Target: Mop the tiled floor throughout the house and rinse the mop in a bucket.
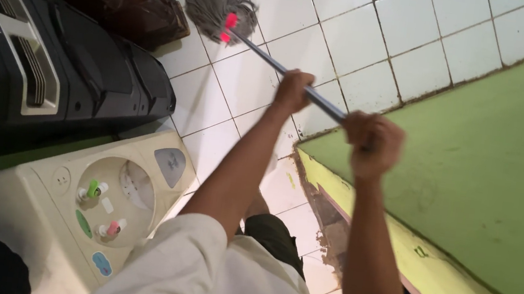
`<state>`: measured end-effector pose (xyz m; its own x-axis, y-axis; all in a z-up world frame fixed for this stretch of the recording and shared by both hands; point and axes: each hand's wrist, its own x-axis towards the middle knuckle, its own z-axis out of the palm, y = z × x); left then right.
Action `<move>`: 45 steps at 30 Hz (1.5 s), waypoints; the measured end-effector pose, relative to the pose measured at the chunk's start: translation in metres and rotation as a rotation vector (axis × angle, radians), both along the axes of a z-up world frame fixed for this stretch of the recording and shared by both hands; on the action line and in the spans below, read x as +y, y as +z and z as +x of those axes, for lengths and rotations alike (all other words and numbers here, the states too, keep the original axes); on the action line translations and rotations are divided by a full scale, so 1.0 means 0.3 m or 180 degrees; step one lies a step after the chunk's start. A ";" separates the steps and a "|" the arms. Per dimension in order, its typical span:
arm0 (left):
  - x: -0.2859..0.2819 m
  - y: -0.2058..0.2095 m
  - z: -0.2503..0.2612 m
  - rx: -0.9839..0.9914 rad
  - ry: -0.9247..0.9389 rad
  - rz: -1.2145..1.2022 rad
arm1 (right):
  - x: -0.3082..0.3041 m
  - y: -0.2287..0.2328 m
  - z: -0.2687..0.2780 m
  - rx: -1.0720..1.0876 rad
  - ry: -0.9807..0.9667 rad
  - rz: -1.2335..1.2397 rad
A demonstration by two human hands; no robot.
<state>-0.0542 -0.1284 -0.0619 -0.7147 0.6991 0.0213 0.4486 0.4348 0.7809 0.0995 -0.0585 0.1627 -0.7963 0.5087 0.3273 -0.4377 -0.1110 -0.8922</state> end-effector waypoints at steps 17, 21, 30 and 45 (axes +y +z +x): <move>-0.037 0.171 0.210 -0.0390 -0.0221 0.0397 | 0.018 0.165 0.069 0.0191 0.0375 0.0235; -0.301 0.044 0.175 -0.0189 0.0240 0.0235 | -0.172 0.140 0.026 0.0061 0.0062 0.0504; -0.271 0.244 0.405 -0.0604 0.0227 0.0569 | -0.185 0.215 0.295 -0.0250 0.0268 0.0122; -0.422 0.184 0.806 -0.0588 -0.0478 0.0746 | -0.454 0.343 0.613 0.0122 0.0588 0.0312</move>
